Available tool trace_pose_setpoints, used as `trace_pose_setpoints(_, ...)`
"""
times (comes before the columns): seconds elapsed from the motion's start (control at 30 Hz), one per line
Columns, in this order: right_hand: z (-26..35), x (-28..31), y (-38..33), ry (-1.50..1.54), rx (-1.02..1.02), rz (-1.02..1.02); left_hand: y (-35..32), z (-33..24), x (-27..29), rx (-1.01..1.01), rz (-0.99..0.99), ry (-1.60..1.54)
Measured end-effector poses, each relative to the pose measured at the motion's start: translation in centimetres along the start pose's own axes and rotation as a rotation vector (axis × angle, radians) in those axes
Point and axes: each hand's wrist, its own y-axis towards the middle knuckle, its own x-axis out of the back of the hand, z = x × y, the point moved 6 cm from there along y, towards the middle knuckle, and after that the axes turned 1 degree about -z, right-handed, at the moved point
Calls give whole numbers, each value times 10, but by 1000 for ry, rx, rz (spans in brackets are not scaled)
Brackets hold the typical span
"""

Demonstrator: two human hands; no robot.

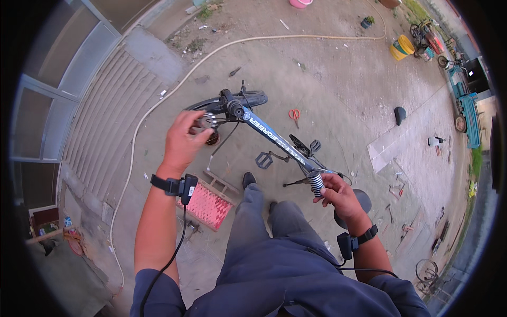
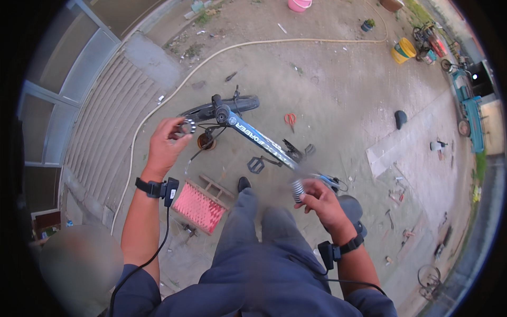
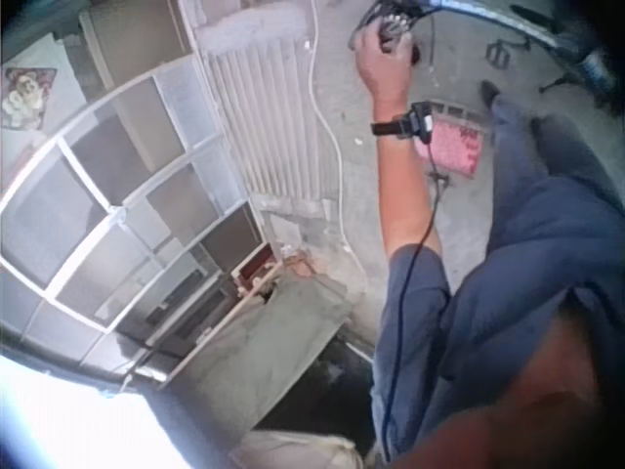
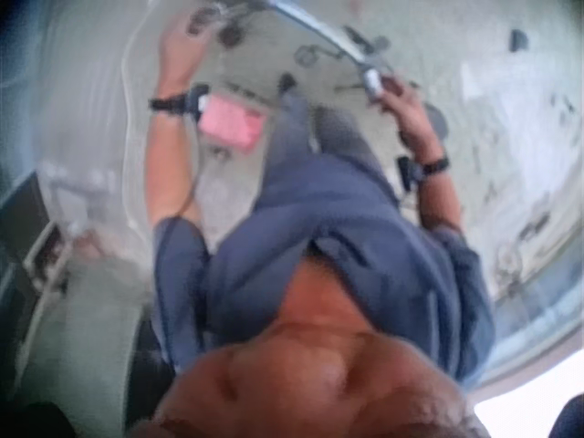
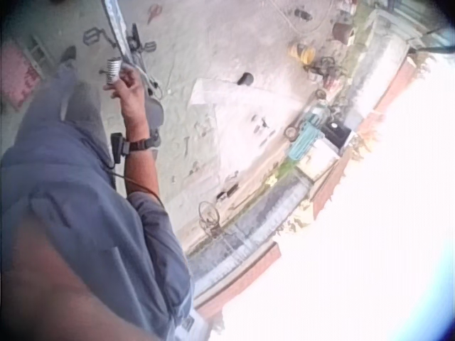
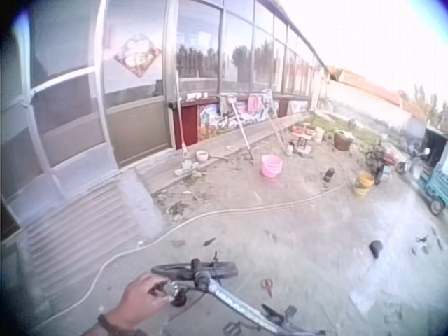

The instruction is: The person assembles a bicycle by installing small parts into the handlebar stem, wiping the stem with a cloth, and attaching a spring and handlebar grip. The person retrieves parts from a white basin and places them onto the bicycle frame.

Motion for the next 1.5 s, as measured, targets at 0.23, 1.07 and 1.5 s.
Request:
trace_pose_setpoints(0.23, 6, -20, 32, 30, -77, -21, 44, -12, -59, -202, 232, 20)
trace_pose_setpoints(1.07, 35, -14, 98, 75, -164, 65, 45, 41, -89, -9, 167, 208)
trace_pose_setpoints(1.5, 37, -16, 126, 39, -172, 92, 39, 59, -91, -10, 163, 263)
